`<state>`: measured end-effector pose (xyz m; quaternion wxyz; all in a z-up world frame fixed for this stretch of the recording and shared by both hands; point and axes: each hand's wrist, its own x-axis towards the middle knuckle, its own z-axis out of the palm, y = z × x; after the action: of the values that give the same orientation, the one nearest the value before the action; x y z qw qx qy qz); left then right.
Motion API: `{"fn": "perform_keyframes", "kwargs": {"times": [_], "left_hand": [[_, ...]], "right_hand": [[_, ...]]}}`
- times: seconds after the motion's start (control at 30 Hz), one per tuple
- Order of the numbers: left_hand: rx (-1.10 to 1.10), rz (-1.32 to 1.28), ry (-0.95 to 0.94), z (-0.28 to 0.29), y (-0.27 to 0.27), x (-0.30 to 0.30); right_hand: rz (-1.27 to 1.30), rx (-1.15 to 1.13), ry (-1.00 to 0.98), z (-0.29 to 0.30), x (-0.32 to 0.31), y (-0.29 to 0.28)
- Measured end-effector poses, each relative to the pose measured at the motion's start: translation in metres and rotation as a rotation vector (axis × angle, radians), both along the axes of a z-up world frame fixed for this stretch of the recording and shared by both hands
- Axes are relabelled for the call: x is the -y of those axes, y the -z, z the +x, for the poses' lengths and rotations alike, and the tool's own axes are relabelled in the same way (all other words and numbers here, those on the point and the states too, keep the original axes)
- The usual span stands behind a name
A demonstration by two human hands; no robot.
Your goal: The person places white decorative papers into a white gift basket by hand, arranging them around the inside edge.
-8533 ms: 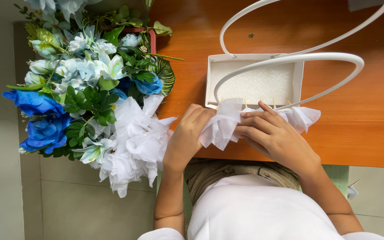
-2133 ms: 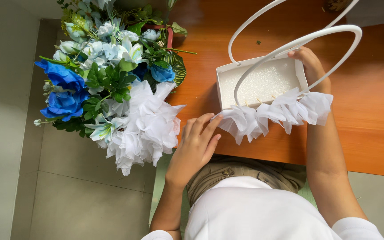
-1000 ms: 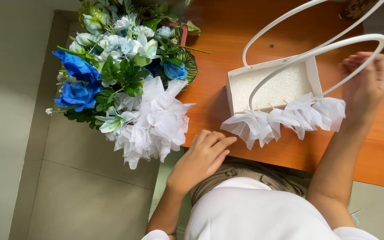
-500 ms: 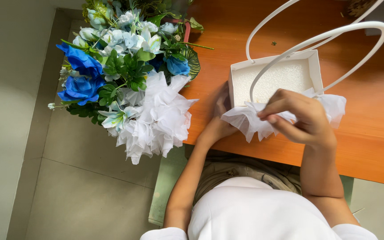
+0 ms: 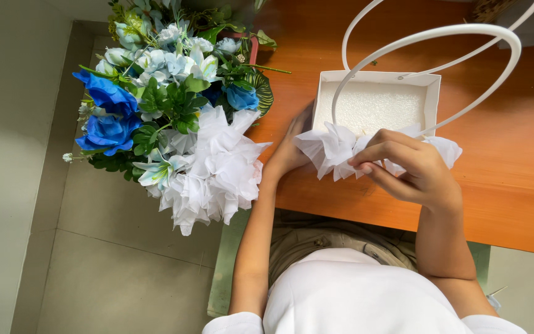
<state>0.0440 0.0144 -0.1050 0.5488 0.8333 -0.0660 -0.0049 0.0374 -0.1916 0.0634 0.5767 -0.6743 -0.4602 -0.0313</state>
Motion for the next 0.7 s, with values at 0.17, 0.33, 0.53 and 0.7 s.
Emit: {"fn": "perform_keyframes", "kwargs": {"times": [0.17, 0.33, 0.53, 0.7], "left_hand": [[-0.044, -0.103, 0.132, 0.015, 0.01, -0.015], [-0.002, -0.186, 0.363, 0.034, -0.002, -0.02], [-0.044, -0.005, 0.244, 0.03, 0.014, -0.02], [-0.157, 0.081, 0.059, -0.001, -0.023, 0.0]], "right_hand": [[-0.024, -0.02, 0.193, 0.002, 0.052, 0.014], [0.281, -0.287, 0.453, 0.037, 0.115, 0.085], [0.241, -0.741, 0.506, 0.074, 0.086, 0.134], [0.243, -0.746, 0.478, 0.082, 0.071, 0.136]]}}
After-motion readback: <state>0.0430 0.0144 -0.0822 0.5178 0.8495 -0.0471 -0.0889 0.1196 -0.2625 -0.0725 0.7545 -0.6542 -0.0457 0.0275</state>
